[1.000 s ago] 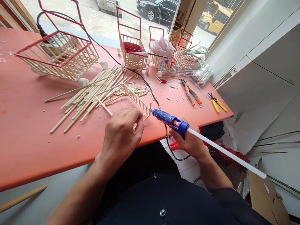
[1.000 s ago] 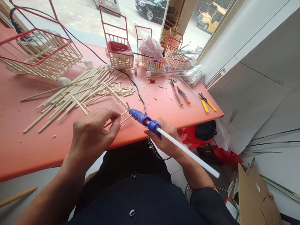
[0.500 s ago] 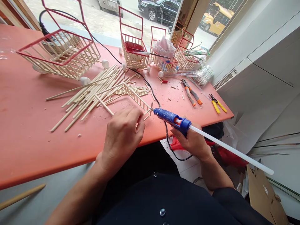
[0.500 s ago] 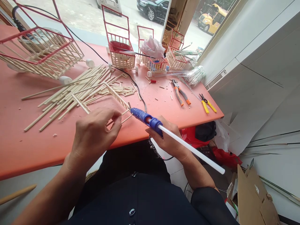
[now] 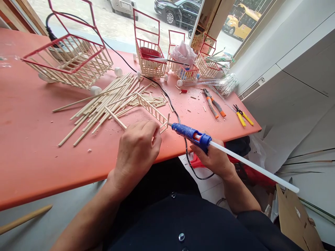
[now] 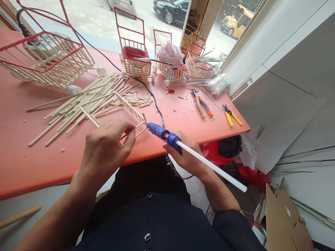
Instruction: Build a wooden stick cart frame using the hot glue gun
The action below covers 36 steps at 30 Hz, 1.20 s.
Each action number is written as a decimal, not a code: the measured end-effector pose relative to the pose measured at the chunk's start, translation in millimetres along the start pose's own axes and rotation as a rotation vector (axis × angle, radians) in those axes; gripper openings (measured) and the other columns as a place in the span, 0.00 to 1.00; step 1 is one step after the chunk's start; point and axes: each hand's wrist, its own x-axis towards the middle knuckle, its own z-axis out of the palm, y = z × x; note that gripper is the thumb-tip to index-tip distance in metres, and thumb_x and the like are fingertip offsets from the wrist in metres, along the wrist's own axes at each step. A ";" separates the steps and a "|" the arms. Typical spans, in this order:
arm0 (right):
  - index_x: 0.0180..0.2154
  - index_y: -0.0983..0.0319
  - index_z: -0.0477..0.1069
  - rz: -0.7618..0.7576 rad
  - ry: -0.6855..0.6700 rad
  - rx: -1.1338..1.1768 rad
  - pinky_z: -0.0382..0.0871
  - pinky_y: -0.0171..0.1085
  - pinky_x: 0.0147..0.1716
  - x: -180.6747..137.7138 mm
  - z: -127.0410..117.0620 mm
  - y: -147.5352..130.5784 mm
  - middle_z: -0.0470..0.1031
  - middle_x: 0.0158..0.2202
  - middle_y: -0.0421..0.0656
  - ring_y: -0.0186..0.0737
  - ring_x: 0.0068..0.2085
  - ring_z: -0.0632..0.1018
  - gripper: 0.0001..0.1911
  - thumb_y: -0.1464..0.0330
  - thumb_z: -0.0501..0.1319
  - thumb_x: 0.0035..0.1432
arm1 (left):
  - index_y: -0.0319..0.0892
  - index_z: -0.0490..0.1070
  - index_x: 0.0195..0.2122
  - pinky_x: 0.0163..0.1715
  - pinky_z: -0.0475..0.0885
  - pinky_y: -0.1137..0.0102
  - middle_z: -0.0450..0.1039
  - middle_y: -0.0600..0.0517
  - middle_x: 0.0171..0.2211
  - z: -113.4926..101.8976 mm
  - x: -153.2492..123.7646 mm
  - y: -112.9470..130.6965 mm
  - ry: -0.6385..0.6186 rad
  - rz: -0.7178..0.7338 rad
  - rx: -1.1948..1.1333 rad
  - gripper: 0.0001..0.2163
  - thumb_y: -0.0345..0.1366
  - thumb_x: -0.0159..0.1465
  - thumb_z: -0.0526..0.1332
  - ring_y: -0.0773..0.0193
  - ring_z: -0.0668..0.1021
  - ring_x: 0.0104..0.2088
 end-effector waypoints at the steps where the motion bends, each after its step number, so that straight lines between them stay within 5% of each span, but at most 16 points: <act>1: 0.41 0.60 0.73 0.010 -0.006 0.011 0.73 0.37 0.32 0.4 0.9 0.4 0.80 0.33 0.44 0.42 0.31 0.80 0.14 0.56 0.61 0.72 | 0.42 0.72 0.33 0.35 0.68 0.65 0.76 0.51 0.29 -0.1 0.0 0.1 0.000 -0.001 0.003 0.08 0.27 0.69 0.59 0.57 0.79 0.33; 17: 0.39 0.59 0.72 0.069 -0.015 0.071 0.71 0.39 0.30 2.3 3.1 0.4 0.78 0.31 0.43 0.41 0.29 0.76 0.16 0.54 0.61 0.71 | 0.43 0.71 0.33 0.36 0.69 0.63 0.76 0.51 0.30 1.1 0.7 -1.1 -0.033 -0.002 0.015 0.08 0.27 0.70 0.58 0.55 0.79 0.34; 25: 0.37 0.61 0.75 0.189 -0.072 0.211 0.70 0.40 0.30 19.6 -19.8 -0.6 0.76 0.29 0.43 0.40 0.29 0.75 0.21 0.49 0.62 0.68 | 0.44 0.70 0.33 0.37 0.69 0.63 0.76 0.49 0.30 2.0 2.1 1.2 -0.067 -0.008 0.050 0.09 0.29 0.71 0.56 0.54 0.79 0.35; 36: 0.31 0.61 0.68 0.141 -0.457 0.428 0.60 0.32 0.21 95.6 -57.4 5.5 0.70 0.24 0.37 0.28 0.23 0.68 0.31 0.39 0.61 0.67 | 0.46 0.68 0.31 0.38 0.68 0.62 0.75 0.49 0.30 -0.2 3.4 4.4 -0.107 -0.001 0.077 0.10 0.28 0.70 0.56 0.53 0.77 0.35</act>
